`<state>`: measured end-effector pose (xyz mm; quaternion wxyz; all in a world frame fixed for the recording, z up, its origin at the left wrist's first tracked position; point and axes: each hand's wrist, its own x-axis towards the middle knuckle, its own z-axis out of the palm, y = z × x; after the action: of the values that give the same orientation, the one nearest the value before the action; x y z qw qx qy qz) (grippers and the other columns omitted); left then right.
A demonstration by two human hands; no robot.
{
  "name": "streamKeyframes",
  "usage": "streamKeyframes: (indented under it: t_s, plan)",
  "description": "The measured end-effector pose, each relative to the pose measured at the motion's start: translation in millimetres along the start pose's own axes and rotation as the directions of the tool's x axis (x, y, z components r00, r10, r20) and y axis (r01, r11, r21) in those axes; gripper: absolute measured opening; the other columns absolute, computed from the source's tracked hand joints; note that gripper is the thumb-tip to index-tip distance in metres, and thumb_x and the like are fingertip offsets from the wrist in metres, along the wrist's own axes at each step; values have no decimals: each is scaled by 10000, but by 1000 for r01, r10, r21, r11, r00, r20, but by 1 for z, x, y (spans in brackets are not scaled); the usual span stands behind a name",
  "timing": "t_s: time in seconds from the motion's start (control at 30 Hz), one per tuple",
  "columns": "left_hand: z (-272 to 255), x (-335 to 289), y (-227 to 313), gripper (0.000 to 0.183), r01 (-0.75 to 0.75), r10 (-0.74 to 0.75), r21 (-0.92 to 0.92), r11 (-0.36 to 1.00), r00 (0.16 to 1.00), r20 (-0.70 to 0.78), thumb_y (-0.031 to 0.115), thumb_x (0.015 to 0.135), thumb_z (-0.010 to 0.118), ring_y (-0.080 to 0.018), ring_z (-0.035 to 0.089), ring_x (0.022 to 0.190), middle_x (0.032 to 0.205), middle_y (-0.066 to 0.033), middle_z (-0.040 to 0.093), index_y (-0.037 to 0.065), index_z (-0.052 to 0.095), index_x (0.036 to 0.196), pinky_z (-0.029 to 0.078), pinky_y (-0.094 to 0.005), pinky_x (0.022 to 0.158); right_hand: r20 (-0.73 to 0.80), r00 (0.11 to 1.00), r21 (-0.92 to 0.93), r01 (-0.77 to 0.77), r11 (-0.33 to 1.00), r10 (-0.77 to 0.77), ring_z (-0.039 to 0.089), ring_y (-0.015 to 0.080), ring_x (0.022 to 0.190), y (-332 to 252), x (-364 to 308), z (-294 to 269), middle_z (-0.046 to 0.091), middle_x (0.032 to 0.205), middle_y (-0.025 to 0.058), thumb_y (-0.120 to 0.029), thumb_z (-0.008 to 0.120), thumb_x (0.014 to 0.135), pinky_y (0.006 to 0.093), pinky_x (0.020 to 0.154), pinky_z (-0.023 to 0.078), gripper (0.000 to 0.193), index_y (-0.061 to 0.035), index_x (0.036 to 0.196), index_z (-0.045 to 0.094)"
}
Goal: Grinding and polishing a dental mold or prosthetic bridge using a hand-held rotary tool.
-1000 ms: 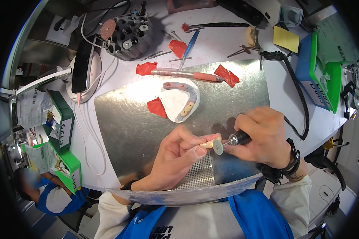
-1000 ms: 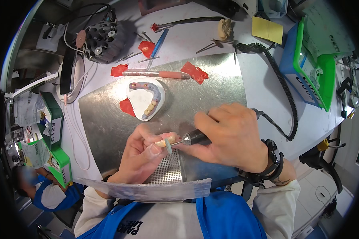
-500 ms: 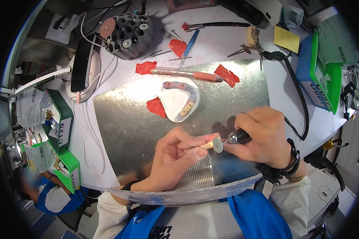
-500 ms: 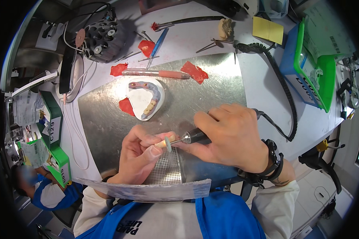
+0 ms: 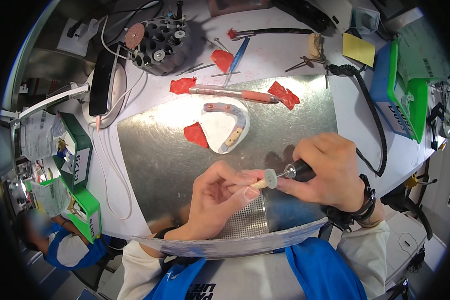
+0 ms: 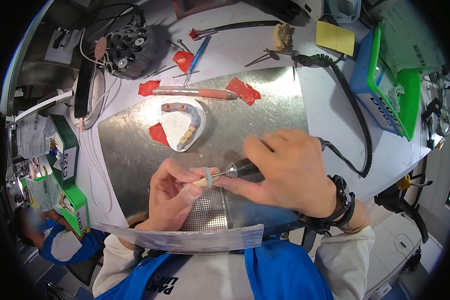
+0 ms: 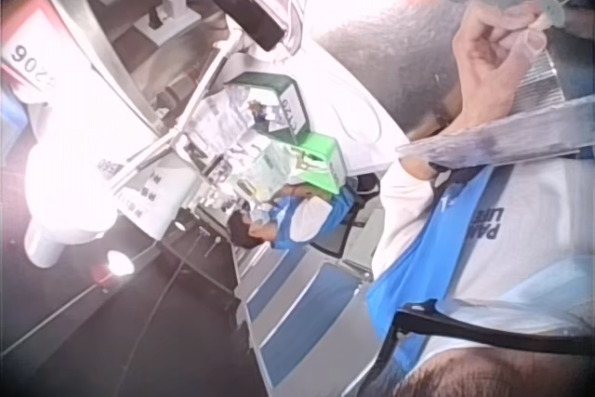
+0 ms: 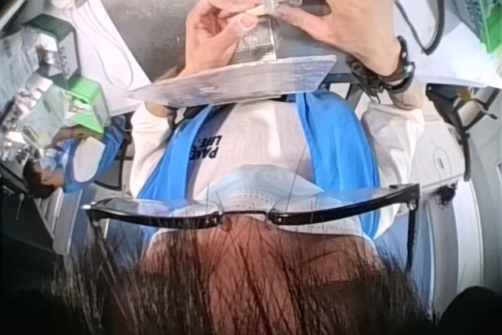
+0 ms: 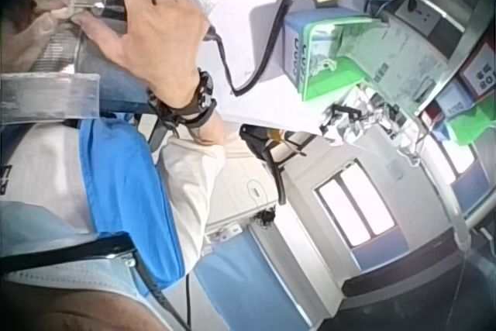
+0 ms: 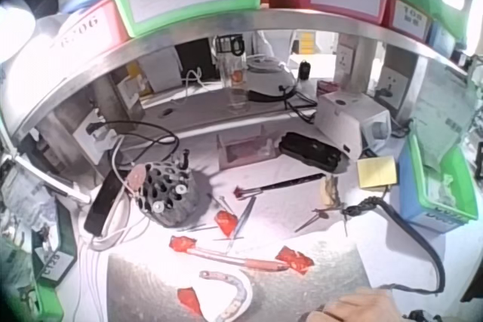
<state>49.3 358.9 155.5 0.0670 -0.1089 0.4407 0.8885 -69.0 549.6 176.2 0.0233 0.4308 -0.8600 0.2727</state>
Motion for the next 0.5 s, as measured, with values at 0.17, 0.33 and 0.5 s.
streamKeyframes:
  t_s: [0.17, 0.33, 0.5]
  plan:
    - [2, 1, 2, 144, -52, 51, 65, 997, 999, 19, -40, 880, 599, -225, 621, 1066, 1144, -299, 600, 11, 495, 966, 496, -328, 922, 31, 999, -41, 32, 999, -31, 464, 180, 463, -2, 0, -4, 434, 533, 11, -524, 774, 659, 306, 423, 334, 505, -86, 669, 523]
    - [1, 0, 2, 142, -68, 66, 95, 993, 998, 17, -30, 889, 594, -247, 620, 1066, 1137, -312, 598, 3, 486, 975, 496, -345, 924, 137, 989, -36, -46, 998, 50, 514, 246, 539, -6, 0, -7, 508, 614, 42, -432, 792, 617, 356, 504, 390, 417, -101, 701, 553]
    - [3, 1, 2, 127, -60, 59, 75, 995, 998, 10, -1, 901, 592, -241, 621, 1069, 1116, -288, 616, 11, 490, 975, 501, -352, 925, 134, 991, -12, -28, 1000, 29, 519, 243, 536, -6, -1, -4, 505, 604, 41, -433, 797, 605, 353, 492, 384, 421, -103, 697, 552]
